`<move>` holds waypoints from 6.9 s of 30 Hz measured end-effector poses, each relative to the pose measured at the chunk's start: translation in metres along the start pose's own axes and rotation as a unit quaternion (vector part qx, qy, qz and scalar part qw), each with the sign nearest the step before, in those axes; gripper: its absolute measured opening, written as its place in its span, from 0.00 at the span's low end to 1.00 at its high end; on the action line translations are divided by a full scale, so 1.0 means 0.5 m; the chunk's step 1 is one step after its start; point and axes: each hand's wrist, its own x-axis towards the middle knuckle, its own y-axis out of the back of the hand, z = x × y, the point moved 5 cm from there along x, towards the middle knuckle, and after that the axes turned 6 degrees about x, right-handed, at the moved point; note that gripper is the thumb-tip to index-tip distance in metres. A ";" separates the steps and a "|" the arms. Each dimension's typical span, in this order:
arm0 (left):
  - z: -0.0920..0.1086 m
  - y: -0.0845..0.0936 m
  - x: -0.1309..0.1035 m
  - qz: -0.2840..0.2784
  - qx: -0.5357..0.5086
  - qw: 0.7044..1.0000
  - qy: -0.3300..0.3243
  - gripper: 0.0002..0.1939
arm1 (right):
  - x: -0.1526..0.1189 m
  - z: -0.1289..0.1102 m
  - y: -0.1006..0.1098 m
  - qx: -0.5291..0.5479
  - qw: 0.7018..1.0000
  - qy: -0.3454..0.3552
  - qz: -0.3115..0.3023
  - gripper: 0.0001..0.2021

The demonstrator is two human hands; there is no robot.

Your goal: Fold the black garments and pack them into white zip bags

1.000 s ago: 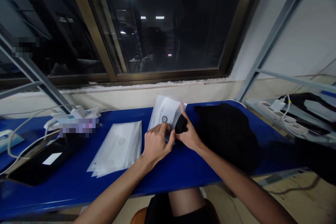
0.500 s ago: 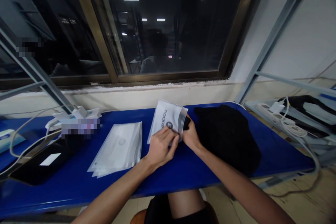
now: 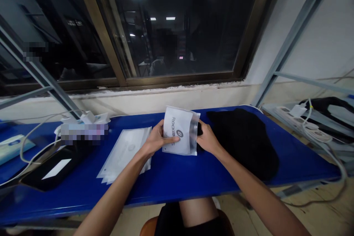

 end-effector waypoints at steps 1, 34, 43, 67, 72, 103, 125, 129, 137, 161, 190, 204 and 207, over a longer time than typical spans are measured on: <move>-0.004 -0.003 -0.001 0.008 0.003 1.000 0.006 0.35 | -0.001 -0.002 0.000 0.004 1.000 0.010 0.005 0.24; -0.021 -0.016 -0.009 0.054 -0.116 0.991 0.029 0.27 | 0.002 -0.008 0.013 0.122 0.992 -0.026 0.026 0.19; -0.017 -0.001 -0.003 0.096 -0.202 0.975 0.014 0.20 | -0.008 -0.052 0.018 -0.034 0.989 0.130 0.056 0.09; 0.072 -0.035 -0.009 0.162 0.387 0.785 -0.455 0.04 | -0.024 -0.048 0.028 -0.101 0.970 0.198 0.101 0.04; 0.083 -0.064 -0.029 0.125 0.430 0.775 -0.446 0.13 | -0.032 -0.070 0.022 -0.191 0.935 0.278 0.108 0.07; 0.006 0.015 -0.029 0.168 -0.035 0.984 -0.051 0.28 | -0.022 0.017 0.133 -0.029 0.898 0.086 0.430 0.17; -0.056 0.205 0.248 0.195 0.369 0.908 0.042 0.38 | -0.033 0.000 -0.038 0.033 0.997 0.030 0.069 0.11; -0.118 0.162 0.254 0.130 0.495 0.859 0.023 0.37 | -0.039 0.001 -0.054 -0.008 0.999 0.043 0.008 0.08; -0.078 0.121 0.251 0.081 0.560 0.823 0.050 0.31 | -0.084 -0.056 -0.229 -0.281 0.908 0.176 -0.255 0.10; -0.104 0.214 -0.168 0.096 0.689 0.713 0.090 0.25 | 0.001 -0.049 -0.172 -0.397 0.898 -0.090 -0.168 0.29; 0.068 -0.060 -0.221 0.086 0.521 0.817 -0.232 0.18 | -0.059 -0.135 0.263 -0.586 0.801 0.017 0.119 0.13; 0.306 -0.075 -0.069 -0.031 0.249 0.943 -0.219 0.17 | 0.020 -0.330 0.169 -0.130 0.989 0.069 0.027 0.21; 0.302 -0.009 -0.086 -0.015 0.235 0.956 -0.177 0.18 | 0.013 -0.293 0.145 -0.099 0.986 0.013 -0.134 0.19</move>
